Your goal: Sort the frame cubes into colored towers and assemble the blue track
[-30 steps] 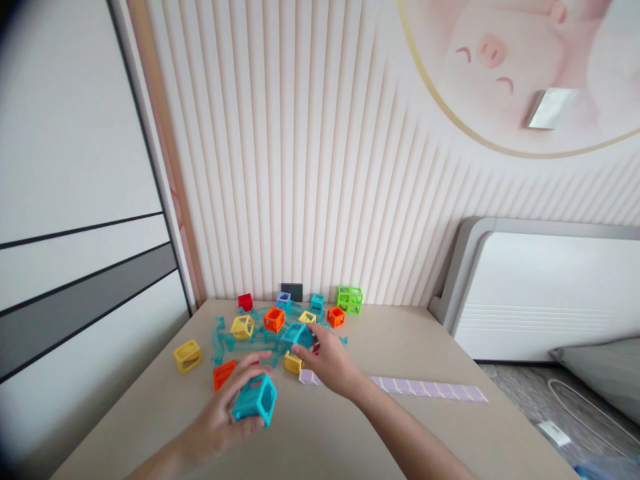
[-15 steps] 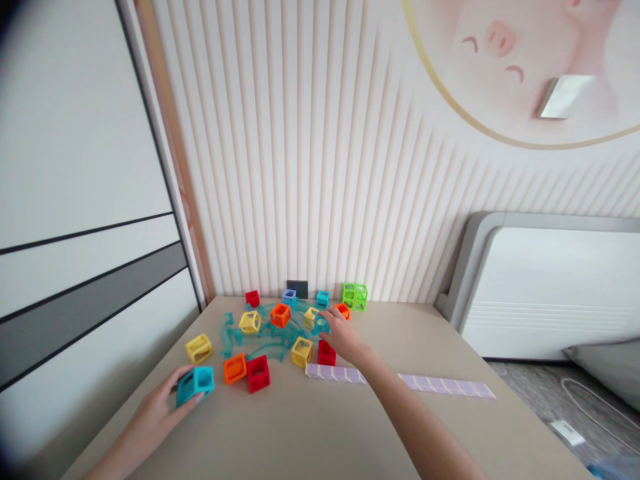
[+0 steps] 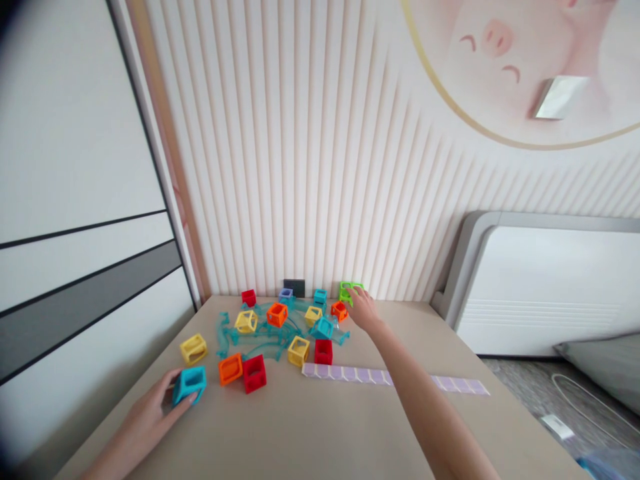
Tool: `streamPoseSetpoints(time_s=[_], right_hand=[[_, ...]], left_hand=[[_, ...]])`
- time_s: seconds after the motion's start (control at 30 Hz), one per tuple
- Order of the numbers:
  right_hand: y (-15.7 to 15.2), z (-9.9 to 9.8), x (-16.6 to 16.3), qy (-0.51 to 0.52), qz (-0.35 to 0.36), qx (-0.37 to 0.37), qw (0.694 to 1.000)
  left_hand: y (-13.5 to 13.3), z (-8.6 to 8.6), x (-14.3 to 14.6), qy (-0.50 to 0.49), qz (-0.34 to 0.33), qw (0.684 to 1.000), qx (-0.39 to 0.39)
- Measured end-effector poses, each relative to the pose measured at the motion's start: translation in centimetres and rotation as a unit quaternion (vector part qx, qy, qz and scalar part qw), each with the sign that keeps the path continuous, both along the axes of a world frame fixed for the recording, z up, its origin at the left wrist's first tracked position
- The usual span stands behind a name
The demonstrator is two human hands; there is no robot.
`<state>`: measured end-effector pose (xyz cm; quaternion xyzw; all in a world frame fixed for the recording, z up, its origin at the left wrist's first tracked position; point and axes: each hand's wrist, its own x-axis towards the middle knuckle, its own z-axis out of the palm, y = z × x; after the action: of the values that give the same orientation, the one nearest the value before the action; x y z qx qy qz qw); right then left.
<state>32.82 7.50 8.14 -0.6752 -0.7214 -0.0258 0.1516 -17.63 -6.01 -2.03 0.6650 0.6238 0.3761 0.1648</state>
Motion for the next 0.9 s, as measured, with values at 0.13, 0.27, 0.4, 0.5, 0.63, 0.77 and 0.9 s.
streamPoseSetpoints(time_s=[0.13, 0.27, 0.4, 0.5, 0.63, 0.77, 0.9], right_hand=[[1.5, -0.7, 0.8, -0.056, -0.035, 0.000, 0.998], [1.7, -1.5, 1.1, -0.104, -0.047, 0.024, 0.993], [0.7, -1.8, 1.9, -0.139, -0.048, 0.060, 0.987], [-0.5, -1.7, 2.8, -0.151, -0.033, 0.084, 0.984], [-2.1, -1.7, 3.9, -0.137, -0.045, 0.121, 0.982], [-2.9, -2.5, 4.6, -0.102, -0.082, 0.151, 0.980], [-2.9, -3.8, 4.9, -0.070, -0.094, 0.161, 0.980]], left_hand=[[-0.1, -0.7, -0.9, 0.065, 0.012, 0.998, 0.022], [-0.4, -1.4, -1.4, 0.100, 0.016, 0.994, 0.028], [-0.8, -2.5, -1.4, 0.135, 0.030, 0.988, 0.072], [-1.3, -2.7, -1.1, 0.186, 0.037, 0.975, 0.113], [-2.4, -0.9, 0.1, 0.231, 0.031, 0.954, 0.188], [-3.2, 2.0, 2.2, 0.241, -0.043, 0.934, 0.262], [-3.1, 4.3, 5.4, 0.262, -0.113, 0.911, 0.299]])
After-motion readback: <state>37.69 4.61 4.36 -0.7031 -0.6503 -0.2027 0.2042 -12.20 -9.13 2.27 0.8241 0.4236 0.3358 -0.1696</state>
